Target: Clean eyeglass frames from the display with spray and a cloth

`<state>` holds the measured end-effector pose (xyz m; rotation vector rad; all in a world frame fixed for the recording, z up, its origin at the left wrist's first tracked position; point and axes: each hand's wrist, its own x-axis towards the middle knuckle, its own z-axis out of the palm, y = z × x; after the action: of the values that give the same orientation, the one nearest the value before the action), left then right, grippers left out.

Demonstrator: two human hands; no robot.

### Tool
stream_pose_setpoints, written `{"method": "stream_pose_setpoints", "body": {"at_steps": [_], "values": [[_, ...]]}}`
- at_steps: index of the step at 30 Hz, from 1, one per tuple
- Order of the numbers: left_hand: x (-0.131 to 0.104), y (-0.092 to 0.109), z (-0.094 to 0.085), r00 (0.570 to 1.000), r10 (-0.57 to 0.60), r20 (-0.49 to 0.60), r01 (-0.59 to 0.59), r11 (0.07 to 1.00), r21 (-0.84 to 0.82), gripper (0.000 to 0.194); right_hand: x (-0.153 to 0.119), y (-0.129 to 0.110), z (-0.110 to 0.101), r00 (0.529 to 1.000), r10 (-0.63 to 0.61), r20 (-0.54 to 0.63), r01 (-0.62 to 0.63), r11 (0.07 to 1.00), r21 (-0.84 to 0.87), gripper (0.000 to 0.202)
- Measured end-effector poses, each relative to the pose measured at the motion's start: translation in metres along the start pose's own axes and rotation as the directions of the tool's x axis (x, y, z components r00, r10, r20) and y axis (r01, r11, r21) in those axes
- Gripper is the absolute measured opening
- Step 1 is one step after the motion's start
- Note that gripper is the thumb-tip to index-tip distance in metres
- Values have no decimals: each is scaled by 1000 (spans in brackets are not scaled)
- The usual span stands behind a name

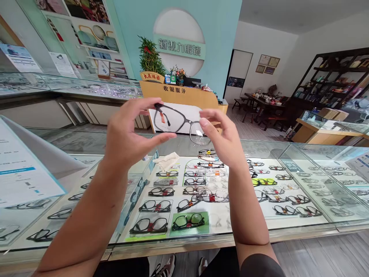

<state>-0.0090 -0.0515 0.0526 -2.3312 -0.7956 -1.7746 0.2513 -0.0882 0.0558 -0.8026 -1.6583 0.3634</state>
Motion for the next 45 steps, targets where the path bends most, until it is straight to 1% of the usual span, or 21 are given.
{"method": "stream_pose_setpoints", "body": {"at_steps": [2,4,6,9,12,15,18,20,27,33,37,39,42,45], "values": [[0,-5,-1,995,-17,-98,21,999,40,81,-2,-2,2,991,-106,-84,99,992,-83,39],[0,-7,-1,985,-69,-156,78,996,52,82,-3,-2,5,976,-185,-112,165,973,-164,49],[0,-7,-1,974,-128,-185,138,990,42,80,-4,-4,9,966,-225,-126,192,954,-232,55],[-1,-4,0,964,-179,-197,186,982,22,76,-5,-6,13,955,-254,-156,201,936,-290,54],[-2,-3,2,959,-208,-192,215,976,17,75,-4,-5,16,953,-244,-181,184,938,-294,52],[-4,-3,7,953,-231,-197,235,972,-6,76,-3,-1,17,951,-200,-235,135,954,-269,51],[-5,-4,10,945,-263,-192,260,965,-41,67,-2,3,18,943,-160,-291,95,969,-227,50],[-5,-4,10,943,-274,-190,270,962,-52,62,-2,6,18,944,-149,-295,86,972,-217,49],[-4,-10,7,938,-299,-175,284,953,-106,63,-2,4,21,949,-193,-249,130,960,-249,50],[-3,-15,4,926,-353,-133,330,929,-167,67,-4,0,26,932,-220,-286,136,948,-286,47],[-4,-19,4,924,-371,-87,350,917,-194,64,-6,-2,27,921,-245,-302,148,940,-308,45],[-4,-18,4,927,-365,-81,345,919,-191,62,-6,-2,28,919,-246,-307,149,940,-306,46],[-3,-11,5,932,-334,-142,317,939,-130,60,-6,1,28,933,-197,-301,119,959,-257,47],[-4,-2,9,934,-263,-241,265,964,-24,58,-3,8,29,956,-90,-279,39,982,-184,46]]}}
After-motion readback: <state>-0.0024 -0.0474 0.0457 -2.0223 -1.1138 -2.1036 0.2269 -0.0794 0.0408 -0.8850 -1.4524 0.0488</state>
